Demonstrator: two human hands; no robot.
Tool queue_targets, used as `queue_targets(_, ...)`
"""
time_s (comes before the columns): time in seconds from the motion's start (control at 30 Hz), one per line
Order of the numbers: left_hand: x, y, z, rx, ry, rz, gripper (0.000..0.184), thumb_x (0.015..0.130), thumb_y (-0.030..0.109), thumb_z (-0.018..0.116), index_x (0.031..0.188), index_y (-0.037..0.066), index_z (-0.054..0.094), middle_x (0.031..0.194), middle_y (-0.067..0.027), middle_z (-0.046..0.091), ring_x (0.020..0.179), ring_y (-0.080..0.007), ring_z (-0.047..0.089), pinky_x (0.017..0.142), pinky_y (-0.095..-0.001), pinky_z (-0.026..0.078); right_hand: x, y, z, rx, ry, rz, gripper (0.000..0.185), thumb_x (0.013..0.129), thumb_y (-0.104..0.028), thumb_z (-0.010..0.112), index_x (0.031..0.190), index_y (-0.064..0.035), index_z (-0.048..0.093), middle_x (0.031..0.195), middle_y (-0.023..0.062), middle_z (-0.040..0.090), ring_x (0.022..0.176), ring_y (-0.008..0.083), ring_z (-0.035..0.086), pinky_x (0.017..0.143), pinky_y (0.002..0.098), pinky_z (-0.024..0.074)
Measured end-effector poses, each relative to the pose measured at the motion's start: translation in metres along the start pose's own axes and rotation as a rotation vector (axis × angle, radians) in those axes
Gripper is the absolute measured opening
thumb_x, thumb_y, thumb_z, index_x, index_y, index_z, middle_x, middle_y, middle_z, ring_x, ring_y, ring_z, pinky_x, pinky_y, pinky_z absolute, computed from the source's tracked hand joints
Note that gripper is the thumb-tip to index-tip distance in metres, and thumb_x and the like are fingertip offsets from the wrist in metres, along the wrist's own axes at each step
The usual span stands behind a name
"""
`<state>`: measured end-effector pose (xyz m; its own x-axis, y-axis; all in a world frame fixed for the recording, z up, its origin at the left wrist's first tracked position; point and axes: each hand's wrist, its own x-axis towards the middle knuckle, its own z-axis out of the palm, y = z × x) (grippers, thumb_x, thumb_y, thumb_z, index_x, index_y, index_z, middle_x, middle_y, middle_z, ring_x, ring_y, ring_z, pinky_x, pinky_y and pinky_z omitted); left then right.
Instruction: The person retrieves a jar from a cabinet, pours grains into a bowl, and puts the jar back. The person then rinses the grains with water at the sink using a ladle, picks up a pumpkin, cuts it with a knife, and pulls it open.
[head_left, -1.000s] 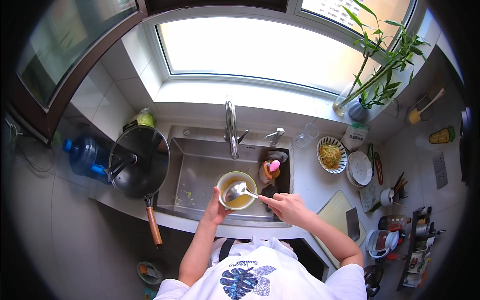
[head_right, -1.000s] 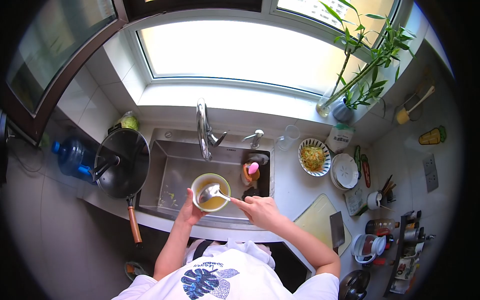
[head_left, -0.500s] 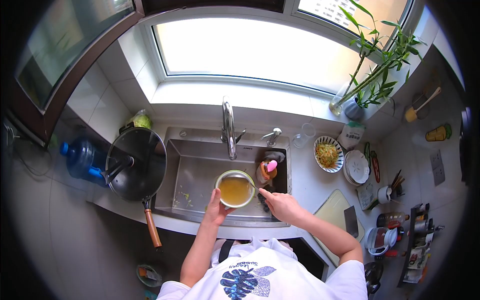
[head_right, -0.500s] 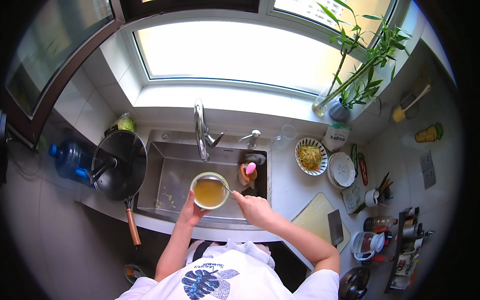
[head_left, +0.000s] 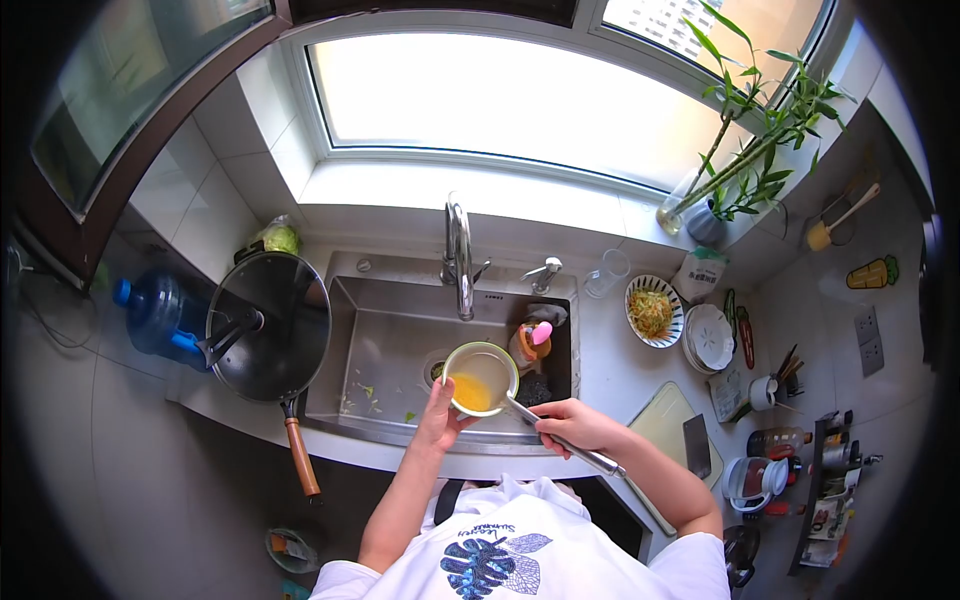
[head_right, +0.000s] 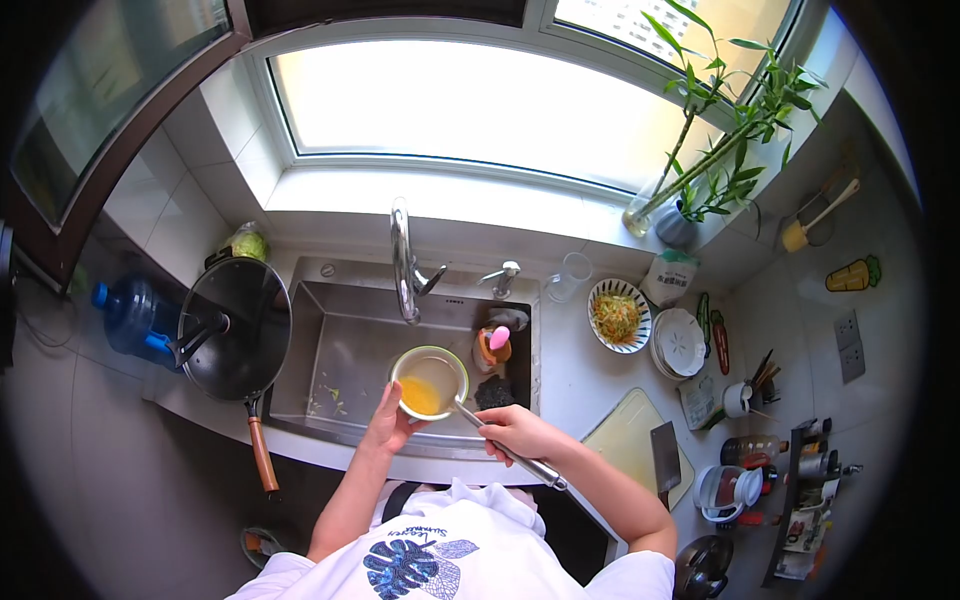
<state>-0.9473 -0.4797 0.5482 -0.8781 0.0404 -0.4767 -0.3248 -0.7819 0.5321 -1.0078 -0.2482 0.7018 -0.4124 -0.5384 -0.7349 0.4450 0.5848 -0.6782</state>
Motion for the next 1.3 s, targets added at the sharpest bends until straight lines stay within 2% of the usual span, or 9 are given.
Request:
queue_targets(0.37, -0.001, 0.005, 0.012, 0.043, 0.012, -0.014, 0.074, 0.08, 0.06, 0.068, 0.139, 0.027, 0.039, 0.135, -0.0031, 0.049, 0.124, -0.0246, 0.052, 0.091, -0.048, 0.053, -0.03, 0.007, 0.006, -0.019, 0.253, -0.221, 0.042, 0.096, -0.012, 0.054, 0.138, -0.0084, 0.049, 0.07, 0.0017, 0.058, 0.056, 0.0079, 0.056, 0.052, 0.026, 0.0499)
queue_targets(0.47, -0.003, 0.006, 0.013, 0.038, -0.007, -0.007, 0.073, 0.08, 0.06, 0.067, 0.139, 0.026, 0.039, 0.136, -0.0035, 0.049, 0.125, -0.0246, 0.051, 0.09, -0.0482, 0.054, -0.035, 0.01, 0.01, -0.173, 0.366, -0.284, 0.043, 0.095, -0.011, 0.055, 0.138, -0.0091, 0.049, 0.069, 0.0044, 0.06, 0.054, 0.0111, 0.057, 0.053, 0.0272, 0.0503)
queue_targets(0.63, -0.008, 0.01, 0.018, 0.066, -0.036, -0.009, 0.078, 0.078, 0.064, 0.068, 0.136, 0.024, 0.036, 0.137, -0.0035, 0.045, 0.126, -0.0253, 0.049, 0.09, -0.0484, 0.053, -0.02, 0.025, 0.011, -0.804, 0.697, -0.746, 0.047, 0.09, -0.01, 0.059, 0.136, -0.013, 0.052, 0.076, 0.0102, 0.062, 0.061, 0.0216, 0.063, 0.056, 0.0322, 0.0514)
queue_targets(0.73, -0.01, 0.011, 0.016, 0.055, -0.026, -0.016, 0.079, 0.077, 0.064, 0.069, 0.136, 0.023, 0.036, 0.136, -0.0037, 0.045, 0.126, -0.0246, 0.048, 0.09, -0.0488, 0.053, -0.013, 0.019, 0.012, -1.075, 0.698, -0.637, 0.048, 0.088, -0.012, 0.06, 0.136, -0.013, 0.052, 0.075, 0.0099, 0.06, 0.065, 0.0245, 0.064, 0.055, 0.0387, 0.0504)
queue_targets(0.87, -0.012, 0.011, 0.013, 0.068, -0.005, 0.021, 0.074, 0.079, 0.061, 0.068, 0.136, 0.024, 0.039, 0.133, -0.0043, 0.049, 0.124, -0.0243, 0.051, 0.088, -0.0491, 0.055, 0.006, 0.027, 0.017, -1.126, 0.736, -0.734, 0.048, 0.088, -0.011, 0.06, 0.135, -0.0116, 0.052, 0.069, 0.0102, 0.056, 0.059, 0.0264, 0.061, 0.053, 0.0394, 0.0487)
queue_targets(0.97, -0.012, 0.01, 0.01, 0.09, 0.02, 0.033, 0.074, 0.08, 0.061, 0.068, 0.136, 0.023, 0.038, 0.132, -0.0053, 0.049, 0.123, -0.0247, 0.052, 0.089, -0.0496, 0.054, 0.01, 0.026, 0.021, -1.108, 0.68, -0.556, 0.043, 0.09, -0.009, 0.055, 0.133, -0.0086, 0.053, 0.069, 0.0111, 0.059, 0.059, 0.0252, 0.062, 0.054, 0.0352, 0.0505)
queue_targets(1.07, -0.011, 0.008, 0.006, 0.085, 0.044, 0.027, 0.074, 0.078, 0.061, 0.07, 0.133, 0.023, 0.039, 0.131, -0.0047, 0.048, 0.122, -0.0244, 0.051, 0.089, -0.0495, 0.054, 0.013, 0.016, 0.016, -0.97, 0.556, -0.392, 0.036, 0.094, -0.011, 0.052, 0.129, -0.0039, 0.055, 0.068, 0.0102, 0.061, 0.058, 0.0201, 0.064, 0.054, 0.0318, 0.0523)
queue_targets(1.13, -0.011, 0.007, 0.005, 0.08, 0.04, 0.02, 0.073, 0.076, 0.06, 0.073, 0.13, 0.024, 0.04, 0.131, -0.0038, 0.048, 0.122, -0.024, 0.051, 0.088, -0.0495, 0.053, 0.005, -0.006, 0.015, -0.414, 0.16, -0.023, 0.038, 0.096, -0.013, 0.049, 0.133, -0.0059, 0.054, 0.07, 0.0088, 0.064, 0.056, 0.0156, 0.062, 0.053, 0.032, 0.0529)
queue_targets(1.3, -0.01, 0.004, 0.002, 0.041, 0.023, -0.015, 0.075, 0.075, 0.061, 0.073, 0.131, 0.023, 0.041, 0.128, -0.0038, 0.052, 0.12, -0.0241, 0.053, 0.088, -0.0493, 0.053, -0.001, -0.002, 0.014, -0.157, 0.04, -0.052, 0.039, 0.099, -0.013, 0.047, 0.137, -0.0035, 0.051, 0.068, 0.0023, 0.057, 0.054, 0.0088, 0.054, 0.051, 0.0258, 0.0499)
